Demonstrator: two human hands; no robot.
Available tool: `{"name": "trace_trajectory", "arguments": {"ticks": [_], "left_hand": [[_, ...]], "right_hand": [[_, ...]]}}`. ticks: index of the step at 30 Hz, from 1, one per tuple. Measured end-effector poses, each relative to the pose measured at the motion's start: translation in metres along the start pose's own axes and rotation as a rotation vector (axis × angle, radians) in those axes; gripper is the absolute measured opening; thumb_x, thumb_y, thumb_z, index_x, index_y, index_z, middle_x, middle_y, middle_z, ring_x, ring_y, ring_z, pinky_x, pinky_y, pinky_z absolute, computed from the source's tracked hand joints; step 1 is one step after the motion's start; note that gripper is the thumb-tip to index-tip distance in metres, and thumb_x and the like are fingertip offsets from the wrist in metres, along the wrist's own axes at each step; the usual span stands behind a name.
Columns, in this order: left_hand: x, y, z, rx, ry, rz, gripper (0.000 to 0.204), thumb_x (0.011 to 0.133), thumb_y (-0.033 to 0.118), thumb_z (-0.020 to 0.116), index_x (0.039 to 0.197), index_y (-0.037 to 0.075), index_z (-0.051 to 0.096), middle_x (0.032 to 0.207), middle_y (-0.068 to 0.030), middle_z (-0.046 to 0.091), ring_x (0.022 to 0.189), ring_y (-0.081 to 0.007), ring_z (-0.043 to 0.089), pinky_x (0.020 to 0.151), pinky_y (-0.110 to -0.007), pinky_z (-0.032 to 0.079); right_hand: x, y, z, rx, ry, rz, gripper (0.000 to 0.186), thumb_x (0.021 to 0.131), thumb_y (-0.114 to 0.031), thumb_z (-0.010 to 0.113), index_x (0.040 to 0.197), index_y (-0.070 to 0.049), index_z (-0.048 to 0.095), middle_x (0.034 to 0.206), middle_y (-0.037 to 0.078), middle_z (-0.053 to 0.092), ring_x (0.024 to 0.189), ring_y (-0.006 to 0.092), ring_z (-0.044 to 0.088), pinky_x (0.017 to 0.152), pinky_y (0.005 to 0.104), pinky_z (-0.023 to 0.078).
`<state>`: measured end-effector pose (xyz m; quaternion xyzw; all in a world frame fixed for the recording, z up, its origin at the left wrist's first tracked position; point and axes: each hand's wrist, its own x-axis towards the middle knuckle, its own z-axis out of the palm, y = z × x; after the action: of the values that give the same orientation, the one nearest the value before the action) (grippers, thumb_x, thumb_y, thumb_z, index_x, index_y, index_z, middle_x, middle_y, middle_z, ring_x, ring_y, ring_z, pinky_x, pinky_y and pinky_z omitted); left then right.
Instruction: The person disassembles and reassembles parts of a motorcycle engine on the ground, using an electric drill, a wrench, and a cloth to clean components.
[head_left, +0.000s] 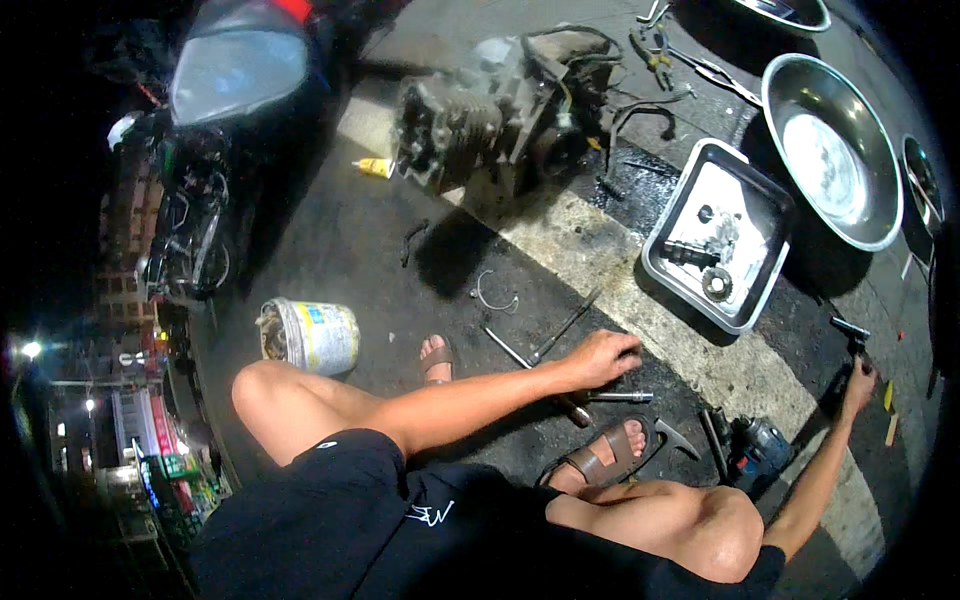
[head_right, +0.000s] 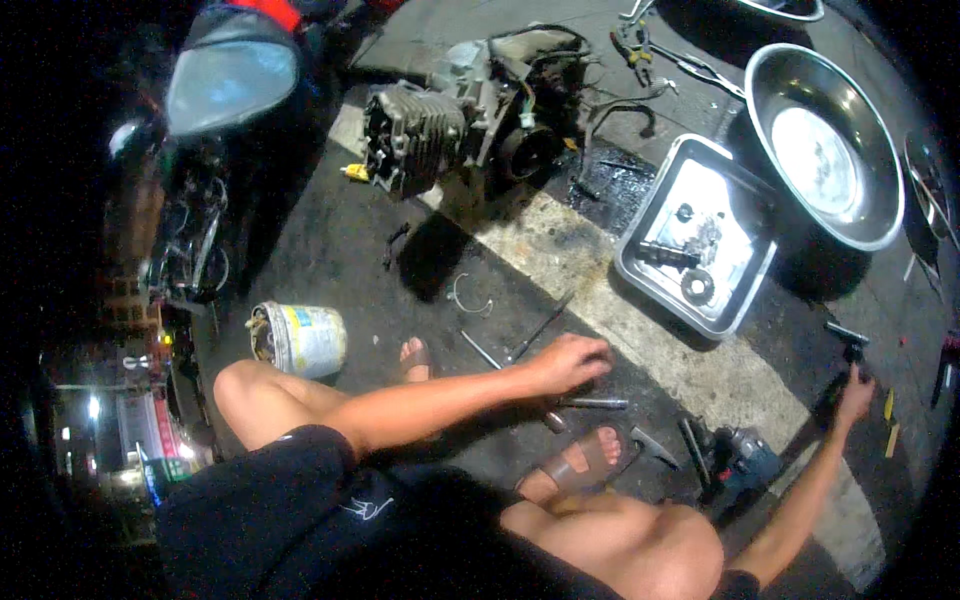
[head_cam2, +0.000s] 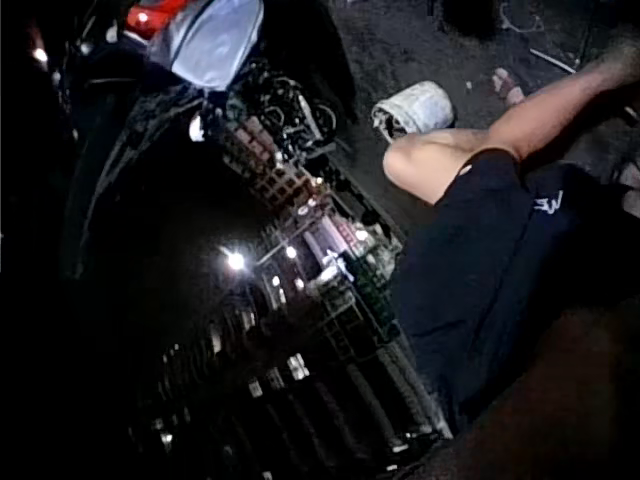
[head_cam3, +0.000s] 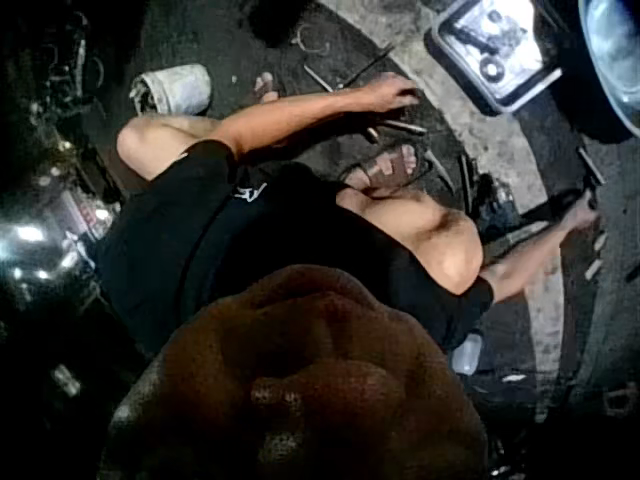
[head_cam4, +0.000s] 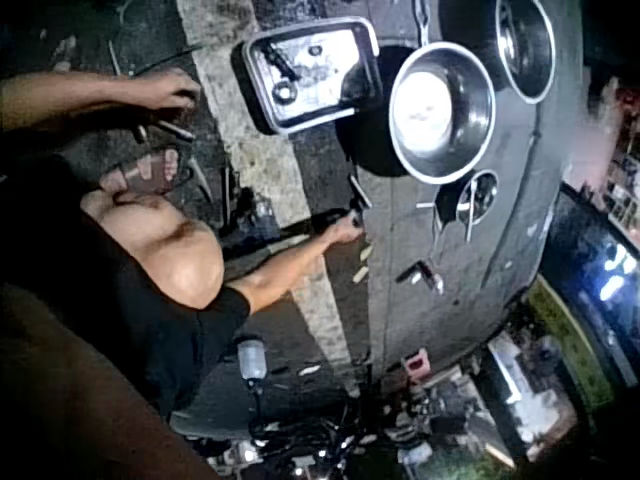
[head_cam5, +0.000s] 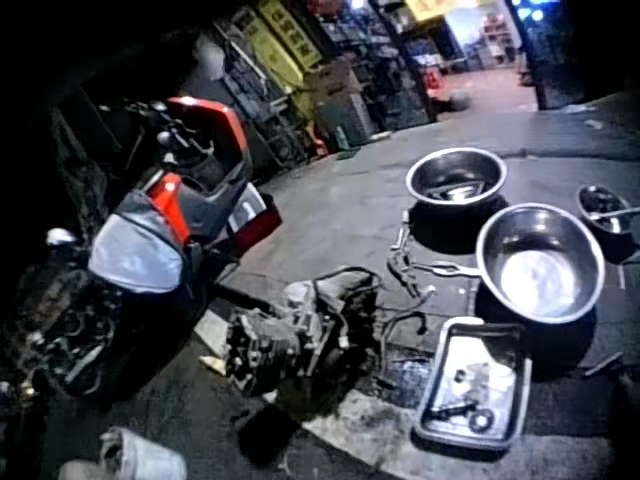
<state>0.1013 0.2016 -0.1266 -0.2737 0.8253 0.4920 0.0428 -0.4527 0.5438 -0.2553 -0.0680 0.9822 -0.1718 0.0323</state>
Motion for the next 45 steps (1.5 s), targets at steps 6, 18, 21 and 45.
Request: {"name": "trace_trajectory", "arguments": {"ticks": [6, 18, 21, 45], "left_hand": [[0.075, 0.033, 0.020, -0.519, -0.067, -0.217, 0.039, 0.097, 0.039, 0.051, 0.105, 0.003, 0.066, 0.077, -0.0068, 0.064, 0.075, -0.0169, 0.061, 0.071, -0.031, 0.050], [0.036, 0.015, -0.082, -0.351, -0.214, -0.181, 0.051, 0.083, 0.021, 0.065, 0.128, -0.001, 0.052, 0.106, -0.0139, 0.063, 0.093, -0.0238, 0.061, 0.078, -0.036, 0.051], [0.006, 0.033, -0.178, 0.374, -0.086, 0.118, 0.051, 0.077, 0.025, 0.067, 0.122, 0.004, 0.055, 0.101, -0.0192, 0.065, 0.093, -0.0342, 0.063, 0.080, -0.044, 0.051], [-0.046, -0.054, -0.456, 0.902, 0.673, 0.196, 0.030, 0.082, 0.026, 0.067, 0.101, 0.004, 0.061, 0.083, -0.0229, 0.064, 0.083, -0.0417, 0.063, 0.071, -0.049, 0.049]], "right_hand": [[-0.202, -0.180, -0.018, 0.644, -0.417, -0.328, 0.049, 0.082, -0.025, 0.069, 0.121, 0.002, 0.058, 0.106, 0.014, 0.064, 0.094, 0.0203, 0.060, 0.079, 0.0331, 0.049], [-0.337, -0.324, -0.058, 0.536, -0.629, -0.777, 0.054, 0.078, -0.022, 0.075, 0.124, 0.000, 0.055, 0.113, 0.020, 0.063, 0.102, 0.0328, 0.063, 0.087, 0.0395, 0.049], [-0.339, -0.312, -0.067, 0.428, -0.493, -0.906, 0.045, 0.079, -0.021, 0.073, 0.118, -0.004, 0.058, 0.093, 0.013, 0.063, 0.075, 0.0253, 0.061, 0.070, 0.0364, 0.050], [-0.436, -0.323, -0.038, 0.157, -0.750, -1.077, 0.031, 0.080, -0.020, 0.069, 0.106, -0.005, 0.059, 0.092, 0.015, 0.060, 0.088, 0.0366, 0.060, 0.075, 0.0439, 0.049]]}}
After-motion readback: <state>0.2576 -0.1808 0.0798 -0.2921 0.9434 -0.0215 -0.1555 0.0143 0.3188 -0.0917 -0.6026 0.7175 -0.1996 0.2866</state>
